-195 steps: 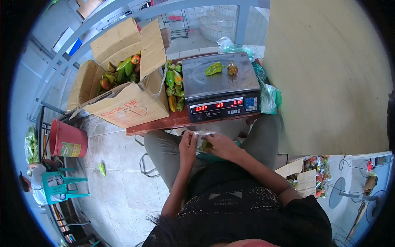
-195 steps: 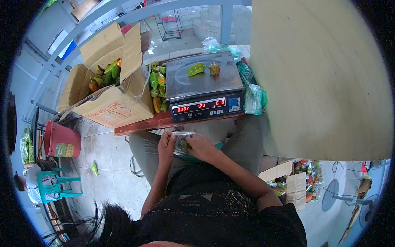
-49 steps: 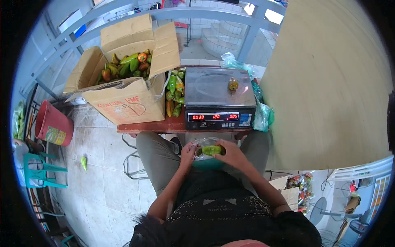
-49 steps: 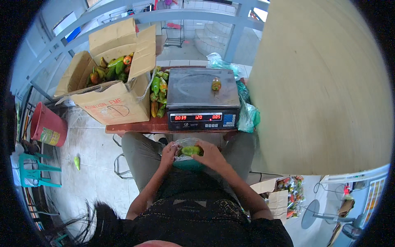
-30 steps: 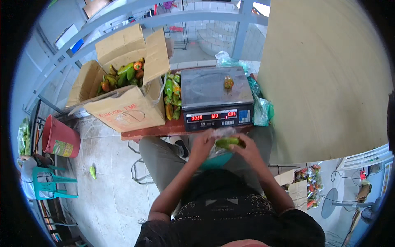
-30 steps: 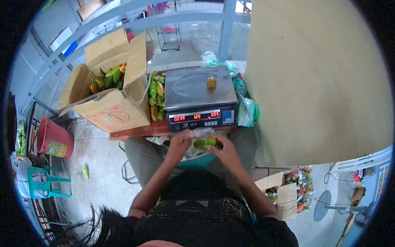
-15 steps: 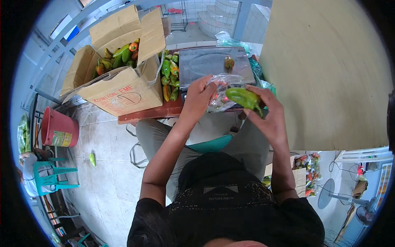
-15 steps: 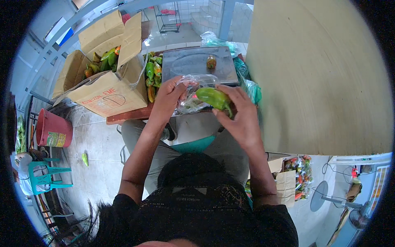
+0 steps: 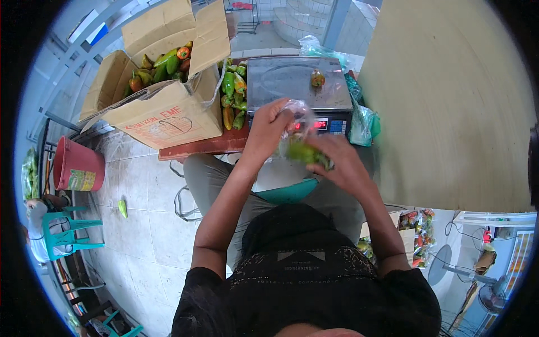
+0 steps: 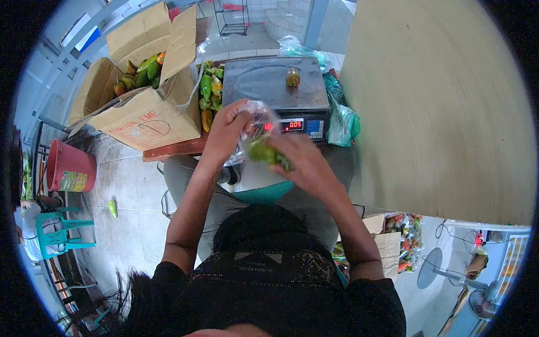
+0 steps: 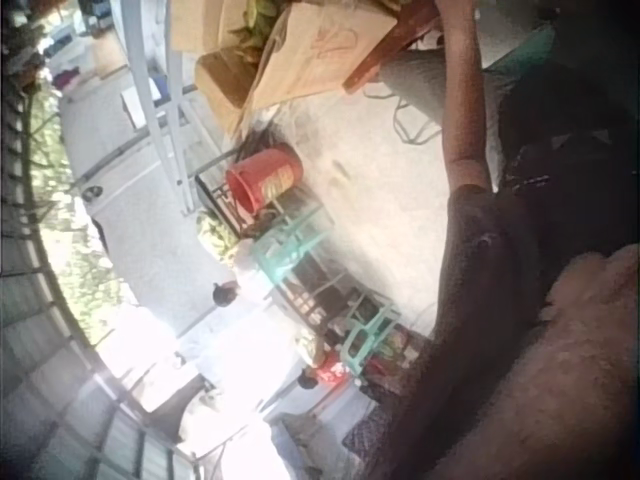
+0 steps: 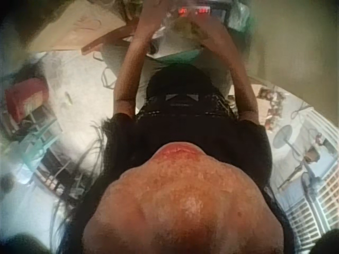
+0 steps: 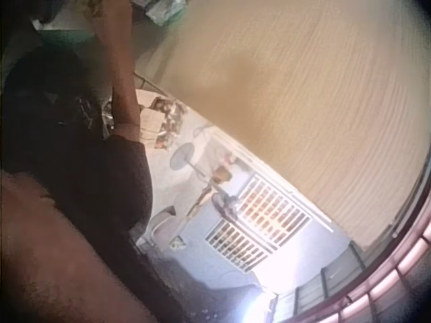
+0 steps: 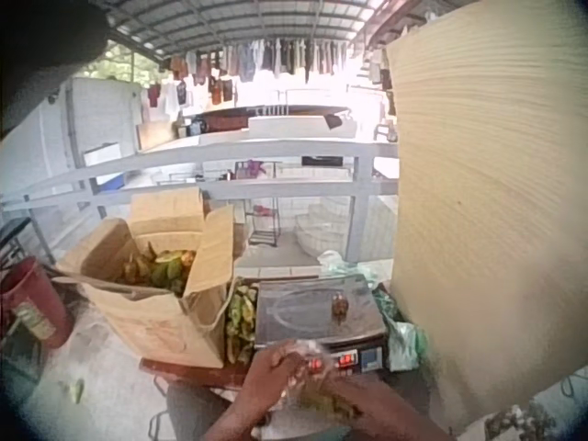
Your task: The person picks up green peppers from a cardboard box, places them on an electronic scale, and then puts them into small plastic bags, sealing the bags by hand.
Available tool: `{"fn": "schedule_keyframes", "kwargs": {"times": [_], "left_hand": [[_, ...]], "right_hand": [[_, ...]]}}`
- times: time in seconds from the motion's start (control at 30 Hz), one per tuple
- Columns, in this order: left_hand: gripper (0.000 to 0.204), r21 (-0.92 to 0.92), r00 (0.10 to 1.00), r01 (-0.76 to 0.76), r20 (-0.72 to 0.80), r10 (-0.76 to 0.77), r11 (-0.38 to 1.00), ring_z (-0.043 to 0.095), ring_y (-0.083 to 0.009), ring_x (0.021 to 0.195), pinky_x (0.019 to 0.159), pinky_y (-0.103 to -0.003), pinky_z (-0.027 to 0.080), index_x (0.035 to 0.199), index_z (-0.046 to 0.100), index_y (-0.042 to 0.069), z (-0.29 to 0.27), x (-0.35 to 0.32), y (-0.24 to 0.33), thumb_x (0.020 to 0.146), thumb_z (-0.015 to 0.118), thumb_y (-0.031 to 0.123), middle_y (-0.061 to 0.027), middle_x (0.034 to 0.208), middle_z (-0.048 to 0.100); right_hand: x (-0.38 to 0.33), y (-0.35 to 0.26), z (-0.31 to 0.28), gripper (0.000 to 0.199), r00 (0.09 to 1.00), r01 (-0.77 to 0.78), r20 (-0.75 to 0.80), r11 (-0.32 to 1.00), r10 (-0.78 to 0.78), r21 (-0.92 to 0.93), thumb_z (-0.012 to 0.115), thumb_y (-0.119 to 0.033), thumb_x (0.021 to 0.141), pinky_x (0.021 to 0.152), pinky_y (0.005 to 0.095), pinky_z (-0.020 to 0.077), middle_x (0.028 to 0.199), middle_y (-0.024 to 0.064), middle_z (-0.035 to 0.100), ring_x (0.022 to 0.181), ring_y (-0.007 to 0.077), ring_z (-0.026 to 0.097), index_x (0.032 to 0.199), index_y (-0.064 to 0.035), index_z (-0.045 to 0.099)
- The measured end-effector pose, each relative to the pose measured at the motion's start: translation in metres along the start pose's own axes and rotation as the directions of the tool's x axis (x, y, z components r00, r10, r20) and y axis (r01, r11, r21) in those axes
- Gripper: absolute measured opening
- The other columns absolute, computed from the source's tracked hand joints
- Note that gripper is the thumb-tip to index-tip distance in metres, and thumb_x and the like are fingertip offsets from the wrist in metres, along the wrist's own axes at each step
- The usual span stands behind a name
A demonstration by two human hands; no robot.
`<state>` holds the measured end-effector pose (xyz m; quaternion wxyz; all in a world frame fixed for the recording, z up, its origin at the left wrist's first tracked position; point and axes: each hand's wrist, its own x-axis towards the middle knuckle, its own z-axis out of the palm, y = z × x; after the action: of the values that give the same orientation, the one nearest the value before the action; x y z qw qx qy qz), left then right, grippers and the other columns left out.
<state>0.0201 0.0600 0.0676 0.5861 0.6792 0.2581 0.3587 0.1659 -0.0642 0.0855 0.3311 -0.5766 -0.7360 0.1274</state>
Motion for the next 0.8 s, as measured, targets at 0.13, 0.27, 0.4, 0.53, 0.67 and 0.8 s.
{"fn": "schedule_keyframes", "kwargs": {"times": [0.13,0.27,0.4,0.53,0.67,0.8], "left_hand": [[0.017,-0.029,0.999,0.033,-0.028,-0.034,0.999,0.036,-0.0039,0.052,0.048,-0.019,0.028,0.084,0.058,0.003,-0.004,-0.004,-0.02,0.083,0.042,0.009,0.0047,0.056,0.041],[0.012,-0.123,0.992,0.105,-0.056,-0.112,0.987,0.036,-0.0066,0.051,0.048,-0.023,0.03,0.077,0.052,-0.001,0.003,-0.009,-0.021,0.079,0.043,0.007,0.0019,0.054,0.04],[0.013,-0.041,0.998,0.045,-0.04,-0.047,0.998,0.037,-0.0059,0.051,0.047,-0.022,0.029,0.076,0.053,0.002,0.008,-0.012,-0.018,0.08,0.042,0.007,0.0024,0.056,0.042],[0.015,0.07,1.0,0.004,-0.03,-0.002,0.998,0.039,-0.0064,0.05,0.047,-0.023,0.031,0.073,0.052,0.002,0.007,-0.011,-0.013,0.081,0.04,0.008,0.0014,0.056,0.046],[0.017,-0.103,0.982,0.086,-0.158,-0.102,0.991,0.039,-0.0054,0.051,0.048,-0.021,0.032,0.073,0.053,0.002,0.006,-0.013,-0.014,0.082,0.04,0.008,0.0021,0.057,0.047],[0.017,-0.366,0.971,0.136,-0.137,-0.198,0.921,0.038,-0.0039,0.055,0.051,-0.019,0.029,0.08,0.056,0.002,0.007,-0.014,-0.028,0.084,0.042,0.01,0.0041,0.059,0.044]], "right_hand": [[-0.01,-0.011,-0.013,0.049,0.991,-0.038,0.127,0.999,0.039,-0.01,0.068,-0.015,0.065,0.083,0.0367,0.0388,0.1,0.0128,0.052,0.094,0.0303,0.05,0.11,-0.0064,0.05],[-0.007,-0.014,-0.016,0.049,0.983,-0.149,-0.095,0.985,0.157,0.089,0.068,-0.014,0.065,0.083,0.037,0.0389,0.101,0.0131,0.052,0.095,0.0308,0.049,0.11,-0.0071,0.05],[0.001,-0.008,0.003,0.049,0.994,-0.069,-0.081,0.998,0.068,0.002,0.067,-0.011,0.065,0.085,0.0384,0.0377,0.104,0.0136,0.05,0.098,0.0313,0.048,0.111,-0.0077,0.049],[-0.002,0.002,0.016,0.05,0.992,0.096,0.098,0.988,-0.084,-0.123,0.065,-0.01,0.065,0.087,0.0398,0.0364,0.108,0.0137,0.048,0.1,0.0313,0.047,0.112,-0.0085,0.048],[-0.011,-0.012,0.001,0.049,0.982,0.043,0.184,0.997,-0.054,0.062,0.064,-0.011,0.066,0.087,0.0409,0.0354,0.108,0.0137,0.049,0.1,0.0313,0.047,0.112,-0.0085,0.048],[-0.021,-0.022,-0.02,0.048,0.998,-0.032,-0.048,0.999,0.032,-0.006,0.066,-0.004,0.062,0.084,0.038,0.0407,0.104,0.0134,0.053,0.097,0.0297,0.05,0.108,-0.007,0.052]]}}
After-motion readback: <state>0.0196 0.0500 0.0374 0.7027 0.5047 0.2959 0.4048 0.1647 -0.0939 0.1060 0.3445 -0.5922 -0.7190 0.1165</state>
